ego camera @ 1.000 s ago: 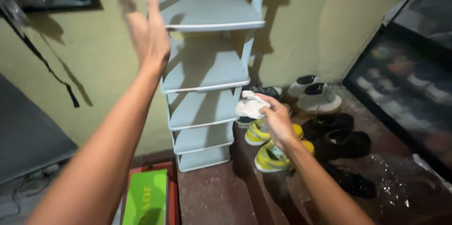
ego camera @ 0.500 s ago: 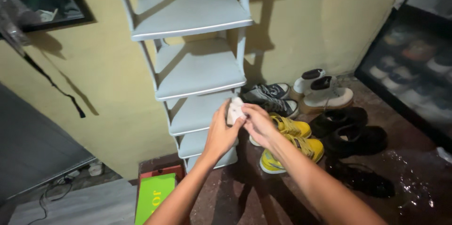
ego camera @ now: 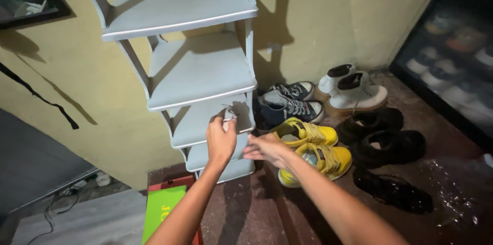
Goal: The person wipes the surfaces of a white plastic shoe rack with a cloth. They clean each shelf from top to bottom, moving the cloth across the surfaces. The rack remains in place next to a wall with several pairs of shoes on the floor nearby.
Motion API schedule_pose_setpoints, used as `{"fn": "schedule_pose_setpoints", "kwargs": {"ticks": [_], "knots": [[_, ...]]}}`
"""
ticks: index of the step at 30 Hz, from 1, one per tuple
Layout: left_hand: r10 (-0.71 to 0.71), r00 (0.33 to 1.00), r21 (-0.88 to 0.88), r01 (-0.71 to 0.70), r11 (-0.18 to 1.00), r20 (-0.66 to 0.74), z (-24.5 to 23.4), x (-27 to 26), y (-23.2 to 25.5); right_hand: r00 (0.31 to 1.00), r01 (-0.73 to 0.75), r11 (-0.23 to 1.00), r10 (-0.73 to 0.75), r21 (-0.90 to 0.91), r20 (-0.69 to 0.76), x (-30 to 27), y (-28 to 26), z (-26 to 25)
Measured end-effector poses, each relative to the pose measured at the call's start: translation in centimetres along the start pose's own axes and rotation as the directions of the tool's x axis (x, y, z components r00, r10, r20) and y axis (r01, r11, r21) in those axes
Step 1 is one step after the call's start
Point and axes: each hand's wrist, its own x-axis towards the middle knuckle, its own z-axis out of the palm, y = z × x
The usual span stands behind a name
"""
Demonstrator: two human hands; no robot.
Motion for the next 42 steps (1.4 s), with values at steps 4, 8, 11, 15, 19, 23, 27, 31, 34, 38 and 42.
{"fn": "schedule_pose_setpoints", "kwargs": {"ticks": [4, 8, 11, 15, 19, 23, 27, 31, 34, 38, 42], "knots": [[-0.376, 0.916, 0.080, 0.368, 0.926, 0.139, 0.5, 0.7, -0.7, 0.985, 0.169, 0.935, -0.174, 0.312, -0.013, 5.3, 2.8, 0.3], [-0.532, 0.819, -0.064, 0.556, 0.829, 0.215, 1.0, 1.3, -1.0, 0.969, 0.246, 0.917, -0.220, 0.315, -0.117, 8.8, 4.6, 0.4], [-0.390, 0.903, -0.165, 0.419, 0.893, 0.182, 1.6, 1.9, -1.8, 0.961, 0.265, 0.928, -0.232, 0.263, -0.148, 10.2, 4.8, 0.2], [-0.191, 0.980, -0.239, 0.200, 0.950, 0.062, 3.4, 2.8, -3.5, 0.953, 0.293, 0.935, -0.268, 0.201, -0.141, 10.2, 5.0, -0.3], [-0.329, 0.918, -0.108, 0.359, 0.927, 0.221, 5.2, 4.5, -4.8, 0.954, 0.282, 0.943, -0.257, 0.178, -0.155, 9.7, 4.8, 0.1], [-0.429, 0.837, -0.116, 0.490, 0.864, 0.340, 7.3, 5.4, -5.3, 0.953, 0.296, 0.935, -0.276, 0.193, -0.126, 9.0, 4.4, 0.5], [-0.413, 0.864, -0.052, 0.445, 0.894, 0.287, 8.3, 6.0, -7.6, 0.952, 0.275, 0.948, -0.246, 0.158, -0.182, 8.5, 4.2, 1.5], [-0.341, 0.902, -0.299, 0.413, 0.860, 0.265, 10.5, 7.2, -10.2, 0.948, 0.298, 0.940, -0.272, 0.164, -0.166, 8.0, 4.2, 1.3], [0.311, 0.941, 0.258, -0.336, 0.906, 0.132, 11.2, 8.3, -10.5, 0.941, 0.339, 0.915, -0.328, 0.218, -0.086, 8.1, 4.1, 2.1], [-0.304, 0.930, -0.144, 0.336, 0.931, 0.208, 10.7, 6.0, -8.5, 0.936, 0.352, 0.900, -0.342, 0.257, -0.084, 7.9, 4.5, 1.4], [-0.386, 0.841, 0.172, 0.346, 0.922, 0.378, 9.4, 6.0, -7.9, 0.941, 0.338, 0.900, -0.326, 0.277, -0.090, 8.9, 4.9, 0.9]]}}
